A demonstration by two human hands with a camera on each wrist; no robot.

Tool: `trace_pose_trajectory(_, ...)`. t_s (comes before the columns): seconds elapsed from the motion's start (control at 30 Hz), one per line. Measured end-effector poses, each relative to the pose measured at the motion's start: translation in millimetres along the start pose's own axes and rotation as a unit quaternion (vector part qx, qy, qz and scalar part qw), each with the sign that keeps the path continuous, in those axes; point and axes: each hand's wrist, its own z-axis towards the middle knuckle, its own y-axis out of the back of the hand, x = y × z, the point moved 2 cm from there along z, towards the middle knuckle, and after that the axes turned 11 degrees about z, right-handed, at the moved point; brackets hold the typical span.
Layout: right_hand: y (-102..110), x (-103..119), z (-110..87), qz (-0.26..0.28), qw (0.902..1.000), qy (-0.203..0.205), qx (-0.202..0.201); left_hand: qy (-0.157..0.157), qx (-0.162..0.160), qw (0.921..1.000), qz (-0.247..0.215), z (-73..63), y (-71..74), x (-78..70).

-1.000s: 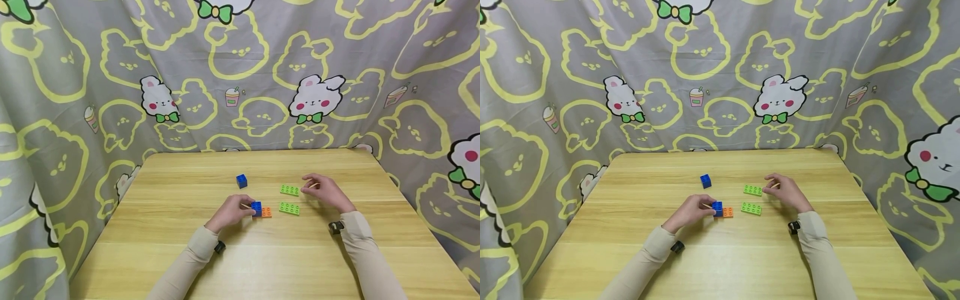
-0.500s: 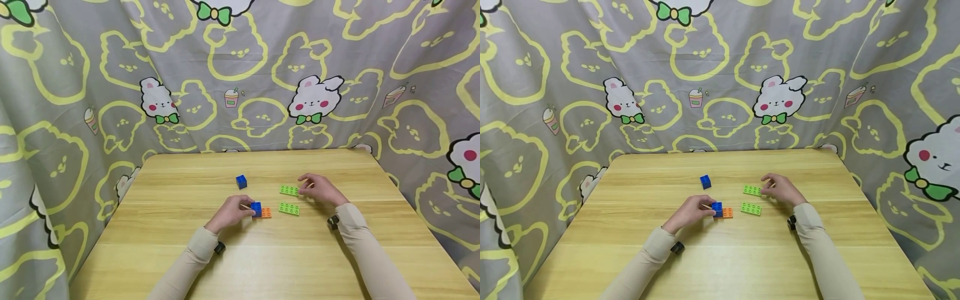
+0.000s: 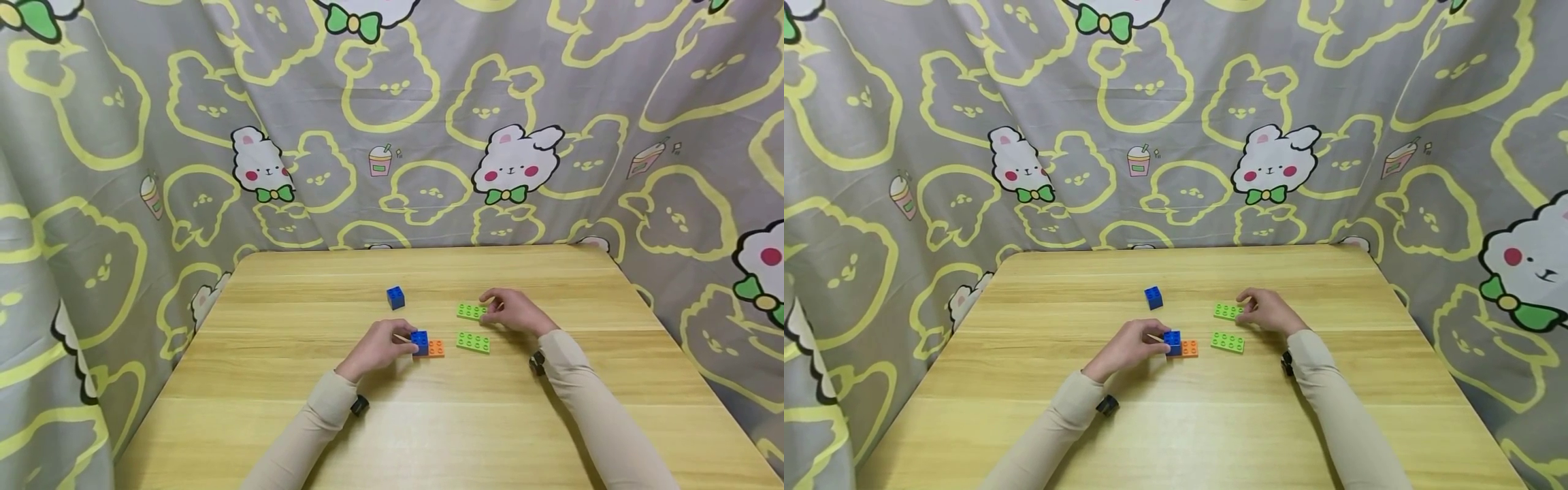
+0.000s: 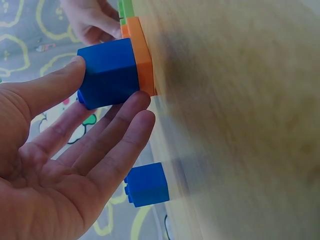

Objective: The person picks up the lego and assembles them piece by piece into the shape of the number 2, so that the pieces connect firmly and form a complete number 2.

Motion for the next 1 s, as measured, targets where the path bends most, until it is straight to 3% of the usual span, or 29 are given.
trace_pose_trajectory(0.57, -3.2, -2.2, 3.9, -0.023, 0.9992, -0.022, 0.024, -0.001, -0.007, 1.0, 0.001, 0.0, -1.2, 3.5)
trace_pose_trajectory(1.0, -3.1, 4.5, 1.6, -0.031, 0.9993, -0.009, 0.018, 0.002, -0.004, 1.0, 0.003, -0.3, -1.4, 1.6)
